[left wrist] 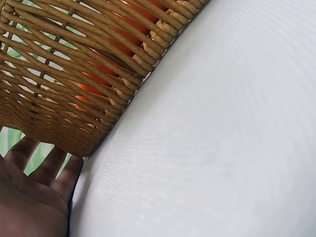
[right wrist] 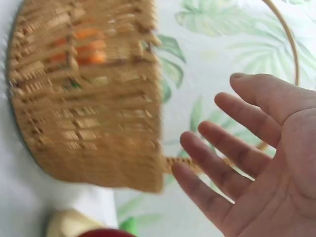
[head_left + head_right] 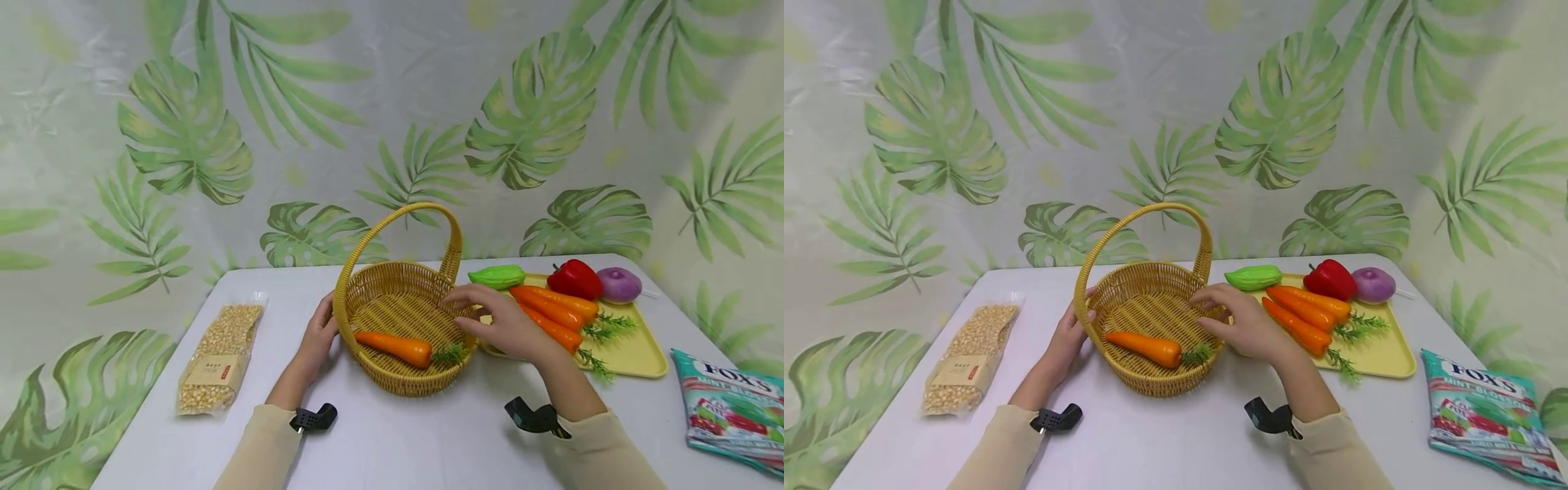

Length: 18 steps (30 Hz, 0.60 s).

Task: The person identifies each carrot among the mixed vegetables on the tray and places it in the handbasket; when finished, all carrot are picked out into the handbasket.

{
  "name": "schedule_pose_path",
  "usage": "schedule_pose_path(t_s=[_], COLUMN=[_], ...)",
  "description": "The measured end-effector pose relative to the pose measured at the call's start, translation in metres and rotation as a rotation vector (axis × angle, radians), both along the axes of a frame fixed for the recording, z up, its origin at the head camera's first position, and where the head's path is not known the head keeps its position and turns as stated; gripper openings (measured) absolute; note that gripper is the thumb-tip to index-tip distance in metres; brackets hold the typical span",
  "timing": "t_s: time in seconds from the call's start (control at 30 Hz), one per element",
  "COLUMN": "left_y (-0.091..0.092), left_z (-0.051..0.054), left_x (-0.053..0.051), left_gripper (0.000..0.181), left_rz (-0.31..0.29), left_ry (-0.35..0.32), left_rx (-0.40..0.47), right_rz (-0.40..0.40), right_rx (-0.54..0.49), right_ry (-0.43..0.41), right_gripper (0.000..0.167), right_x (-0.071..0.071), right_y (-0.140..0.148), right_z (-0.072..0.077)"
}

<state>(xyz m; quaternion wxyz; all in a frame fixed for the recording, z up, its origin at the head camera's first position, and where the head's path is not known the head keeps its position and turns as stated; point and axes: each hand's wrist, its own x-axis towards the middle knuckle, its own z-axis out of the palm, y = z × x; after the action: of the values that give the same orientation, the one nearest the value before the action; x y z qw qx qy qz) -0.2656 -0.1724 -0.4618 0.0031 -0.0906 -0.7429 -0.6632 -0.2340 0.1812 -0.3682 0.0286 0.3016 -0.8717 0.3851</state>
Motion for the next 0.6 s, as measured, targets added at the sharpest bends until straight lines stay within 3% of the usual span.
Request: schedule_pose_path(t_s=[0.4, 0.6], left_y=[0.000, 0.000], left_z=[-0.001, -0.002], left_x=[-0.002, -0.001], left_gripper=[0.046, 0.047], left_rz=[0.008, 0.005], left_ry=[0.004, 0.001], left_rx=[-0.011, -0.001], right_rz=[-0.091, -0.132], right_rx=[0.035, 0.084], right_ry=[-0.135, -0.115], right_gripper=[0.046, 0.048], right_x=[-0.001, 0.000], right_y=[0.047, 0.065], right_z=[0.014, 0.016])
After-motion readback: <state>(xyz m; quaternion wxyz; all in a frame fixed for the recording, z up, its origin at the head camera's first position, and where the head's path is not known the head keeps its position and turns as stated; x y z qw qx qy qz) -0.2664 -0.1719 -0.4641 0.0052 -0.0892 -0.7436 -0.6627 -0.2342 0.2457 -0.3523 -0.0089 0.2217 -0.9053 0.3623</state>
